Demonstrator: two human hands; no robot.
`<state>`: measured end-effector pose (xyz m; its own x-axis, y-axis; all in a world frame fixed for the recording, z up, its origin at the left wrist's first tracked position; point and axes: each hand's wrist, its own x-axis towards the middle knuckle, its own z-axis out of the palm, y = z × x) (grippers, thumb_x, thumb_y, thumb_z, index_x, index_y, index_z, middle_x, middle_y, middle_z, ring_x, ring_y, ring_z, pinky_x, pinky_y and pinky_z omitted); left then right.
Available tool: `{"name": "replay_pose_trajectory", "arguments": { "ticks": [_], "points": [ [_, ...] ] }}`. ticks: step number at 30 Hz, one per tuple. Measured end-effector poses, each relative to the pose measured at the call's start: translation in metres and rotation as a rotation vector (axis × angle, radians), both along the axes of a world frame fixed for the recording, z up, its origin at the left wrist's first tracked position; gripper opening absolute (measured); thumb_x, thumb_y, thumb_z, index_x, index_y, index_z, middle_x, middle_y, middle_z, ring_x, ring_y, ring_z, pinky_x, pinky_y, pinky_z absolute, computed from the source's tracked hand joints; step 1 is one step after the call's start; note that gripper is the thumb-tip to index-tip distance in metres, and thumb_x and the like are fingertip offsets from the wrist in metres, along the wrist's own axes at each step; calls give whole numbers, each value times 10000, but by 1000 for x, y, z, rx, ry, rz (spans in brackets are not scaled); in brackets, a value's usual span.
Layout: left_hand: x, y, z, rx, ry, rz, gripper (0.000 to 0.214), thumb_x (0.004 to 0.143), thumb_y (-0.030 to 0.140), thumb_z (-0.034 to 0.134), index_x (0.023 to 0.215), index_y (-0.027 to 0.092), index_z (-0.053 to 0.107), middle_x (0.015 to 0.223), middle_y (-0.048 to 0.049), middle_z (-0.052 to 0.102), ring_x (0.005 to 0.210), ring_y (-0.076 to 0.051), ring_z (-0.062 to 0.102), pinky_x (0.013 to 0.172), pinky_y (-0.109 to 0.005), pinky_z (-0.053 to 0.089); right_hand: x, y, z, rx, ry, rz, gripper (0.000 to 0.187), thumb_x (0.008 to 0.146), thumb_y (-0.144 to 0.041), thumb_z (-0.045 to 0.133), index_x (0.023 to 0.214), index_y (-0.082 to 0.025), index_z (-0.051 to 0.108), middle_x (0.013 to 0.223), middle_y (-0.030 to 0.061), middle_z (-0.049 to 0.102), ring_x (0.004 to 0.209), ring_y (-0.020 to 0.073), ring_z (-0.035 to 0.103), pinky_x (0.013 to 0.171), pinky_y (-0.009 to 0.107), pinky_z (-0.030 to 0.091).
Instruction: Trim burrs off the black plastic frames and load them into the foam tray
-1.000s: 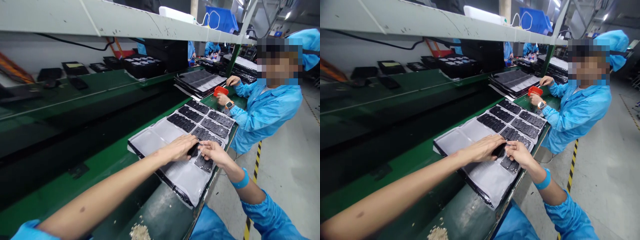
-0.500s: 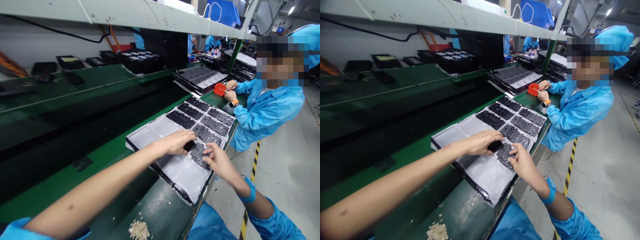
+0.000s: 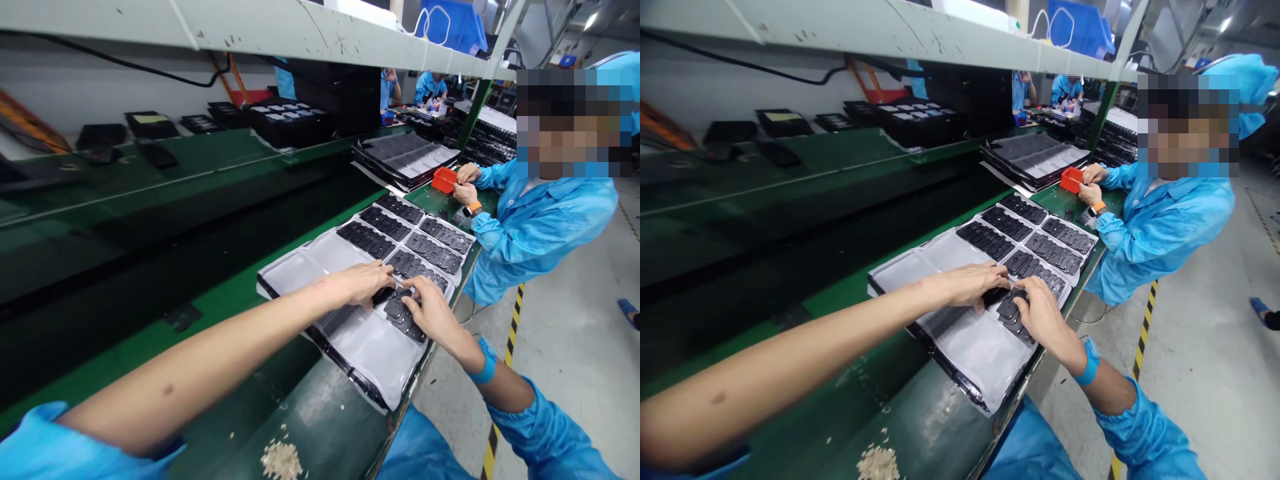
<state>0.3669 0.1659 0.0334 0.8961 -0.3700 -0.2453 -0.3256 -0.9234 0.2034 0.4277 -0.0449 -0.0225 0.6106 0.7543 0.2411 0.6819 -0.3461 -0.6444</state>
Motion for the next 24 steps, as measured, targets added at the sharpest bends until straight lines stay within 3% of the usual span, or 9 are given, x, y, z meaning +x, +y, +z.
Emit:
{"name": "replay_pose_trajectory", "arguments": {
  "ticks": [11, 20, 24],
  "points": [
    [6, 10, 2, -62, 28, 63, 470, 777, 148, 843, 1200, 234, 658, 1213, -42, 692, 1126, -248, 692, 935, -286, 520, 3, -9, -3, -20, -36, 97, 425, 838, 33, 678, 1182, -216, 676, 1153, 91, 672, 1085, 269, 616, 1026, 468, 485],
    [-7, -27, -2, 29, -16, 332, 406, 783, 145, 807, 1133, 146, 602, 1156, -164, 711, 1067, -326, 721, 876, -359, 553, 2, -7, -8, -7, -22, 157, 480, 828, 94, 581, 1197, -200, 663, 1194, 106, 707, 1157, 265, 634, 1076, 468, 483],
    [-6, -34, 0, 45, -7, 413, 445, 770, 103, 782, 1171, 127, 589, 1087, -161, 754, 1033, -320, 748, 822, -343, 570, 5, -7, -6, -4, -31, 139, 493, 827, 89, 566, 1209, -210, 660, 1208, 107, 691, 1170, 277, 617, 1095, 498, 463]
  ]
}}
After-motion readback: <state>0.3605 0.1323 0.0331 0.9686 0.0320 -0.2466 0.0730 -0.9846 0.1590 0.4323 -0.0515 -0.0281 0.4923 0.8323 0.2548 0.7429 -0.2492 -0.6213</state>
